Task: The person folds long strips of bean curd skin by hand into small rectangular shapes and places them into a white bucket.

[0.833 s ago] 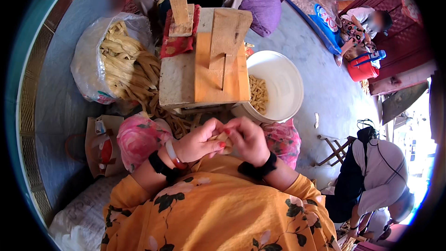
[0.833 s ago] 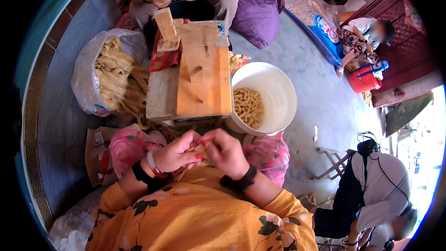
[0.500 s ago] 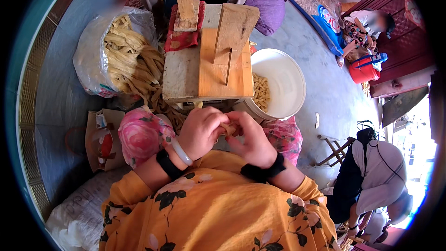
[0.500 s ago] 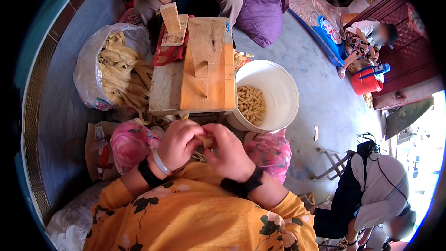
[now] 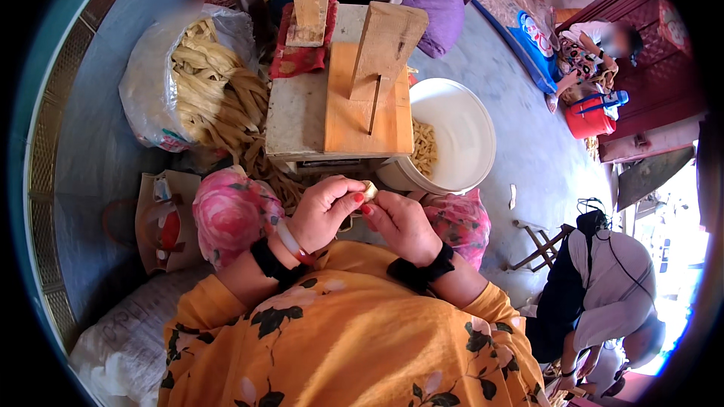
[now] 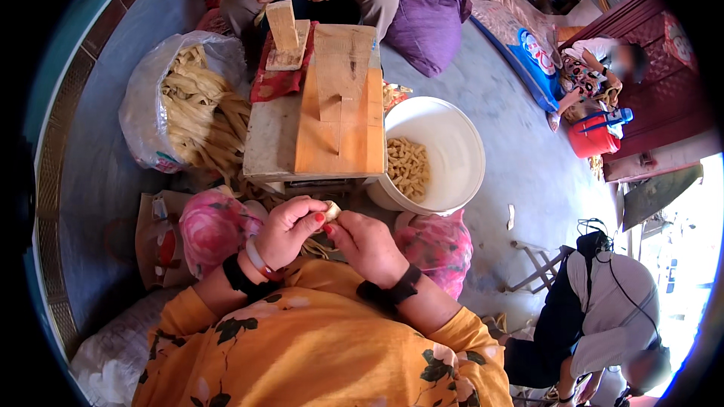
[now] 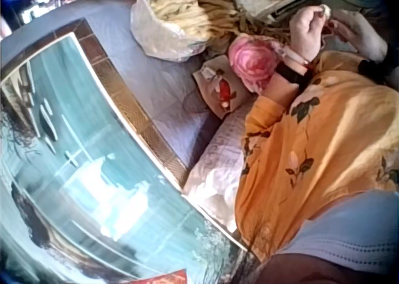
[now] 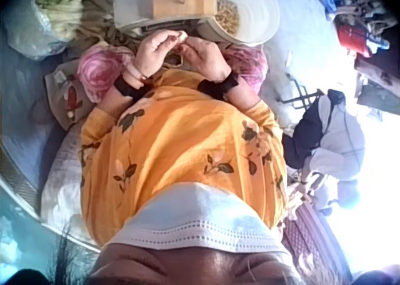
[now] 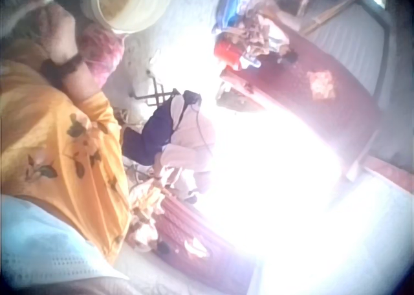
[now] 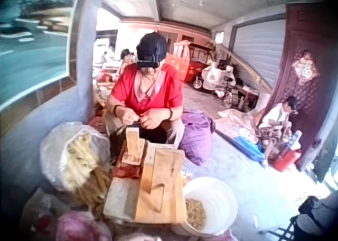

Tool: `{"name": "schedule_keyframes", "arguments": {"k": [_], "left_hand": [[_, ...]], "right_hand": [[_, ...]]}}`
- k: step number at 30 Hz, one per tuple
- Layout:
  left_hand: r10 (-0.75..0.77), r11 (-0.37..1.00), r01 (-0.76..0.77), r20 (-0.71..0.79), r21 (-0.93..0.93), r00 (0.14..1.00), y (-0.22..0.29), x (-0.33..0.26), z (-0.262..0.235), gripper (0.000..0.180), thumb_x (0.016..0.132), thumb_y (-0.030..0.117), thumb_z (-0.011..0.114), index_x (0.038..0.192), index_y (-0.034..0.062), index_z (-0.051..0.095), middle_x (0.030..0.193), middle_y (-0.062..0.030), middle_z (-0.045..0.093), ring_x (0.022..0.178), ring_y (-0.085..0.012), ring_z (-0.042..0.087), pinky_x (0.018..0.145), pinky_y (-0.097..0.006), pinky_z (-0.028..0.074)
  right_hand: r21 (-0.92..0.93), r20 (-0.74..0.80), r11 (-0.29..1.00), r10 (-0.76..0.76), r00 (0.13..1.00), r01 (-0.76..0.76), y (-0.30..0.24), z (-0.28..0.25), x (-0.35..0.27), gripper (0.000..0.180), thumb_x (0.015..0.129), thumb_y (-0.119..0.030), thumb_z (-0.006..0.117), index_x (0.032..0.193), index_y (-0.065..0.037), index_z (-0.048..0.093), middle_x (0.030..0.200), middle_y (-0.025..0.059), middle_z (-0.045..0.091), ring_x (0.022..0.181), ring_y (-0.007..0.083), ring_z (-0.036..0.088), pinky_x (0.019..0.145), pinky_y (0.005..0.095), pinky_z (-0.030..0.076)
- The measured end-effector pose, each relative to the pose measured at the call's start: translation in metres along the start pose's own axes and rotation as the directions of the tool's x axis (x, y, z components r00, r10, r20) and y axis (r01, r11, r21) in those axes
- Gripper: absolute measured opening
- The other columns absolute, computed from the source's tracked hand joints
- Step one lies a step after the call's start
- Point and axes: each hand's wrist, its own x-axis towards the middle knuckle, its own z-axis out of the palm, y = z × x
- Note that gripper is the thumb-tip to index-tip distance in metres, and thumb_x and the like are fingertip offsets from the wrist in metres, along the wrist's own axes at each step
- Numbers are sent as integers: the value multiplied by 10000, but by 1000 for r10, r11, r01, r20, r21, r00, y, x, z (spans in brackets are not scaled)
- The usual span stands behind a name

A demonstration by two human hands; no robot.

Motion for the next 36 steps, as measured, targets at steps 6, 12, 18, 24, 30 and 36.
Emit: {"name": "schedule_keyframes", "arguments": {"k": [6, 12, 18, 24, 30, 36], "left_hand": [[33, 964, 9, -155, 264, 987, 7, 6, -16, 100, 957, 97, 511, 998, 32, 574, 738, -72, 600, 627, -121, 547, 583, -261, 432], [115, 936, -86, -65, 341, 991, 21, 1, -1, 225, 916, 90, 554, 1141, 78, 551, 722, -124, 611, 643, -261, 630, 583, -331, 477], [145, 966, -116, -112, 233, 983, 17, 14, -16, 129, 946, 134, 545, 1020, 29, 555, 641, -14, 545, 534, -95, 512, 510, -256, 431], [-399, 890, 445, 302, -101, 866, 21, 39, -61, 173, 957, 187, 519, 879, 40, 565, 624, 45, 480, 531, -29, 437, 484, -186, 359], [-265, 964, 265, 3, -37, 964, 26, 78, -45, 169, 941, 200, 556, 859, 53, 564, 661, 54, 492, 584, -40, 459, 526, -191, 371], [-2, 757, 193, -293, 625, 956, 7, 89, -43, 172, 863, 169, 629, 824, 4, 595, 652, -158, 590, 565, -266, 572, 547, -349, 442]], "right_hand": [[132, 180, 990, -71, 981, 47, -9, -11, -11, 153, 928, -142, 552, 849, -12, 564, 722, 123, 556, 651, 258, 560, 597, 338, 443], [-77, 65, 948, -304, 951, 308, -32, -11, 4, 124, 815, -56, 665, 873, -34, 558, 766, 89, 585, 658, 235, 575, 607, 318, 469], [-124, 38, 936, -326, 945, 328, -22, -17, 9, 187, 743, 25, 688, 816, -49, 532, 743, 65, 575, 594, 192, 549, 531, 292, 439], [-223, -139, 949, -255, 957, 221, -14, -37, 27, 186, 751, 34, 647, 901, -49, 575, 717, 88, 582, 661, 248, 605, 574, 317, 484], [-203, -267, 961, -237, 934, 186, -11, -51, 68, 142, 786, 16, 614, 914, -41, 589, 816, 128, 599, 703, 274, 608, 589, 334, 491], [-600, -340, 789, -400, 851, 131, 28, -56, 86, 52, 806, -47, 591, 856, -55, 582, 830, 144, 611, 747, 330, 601, 646, 408, 492]]}}
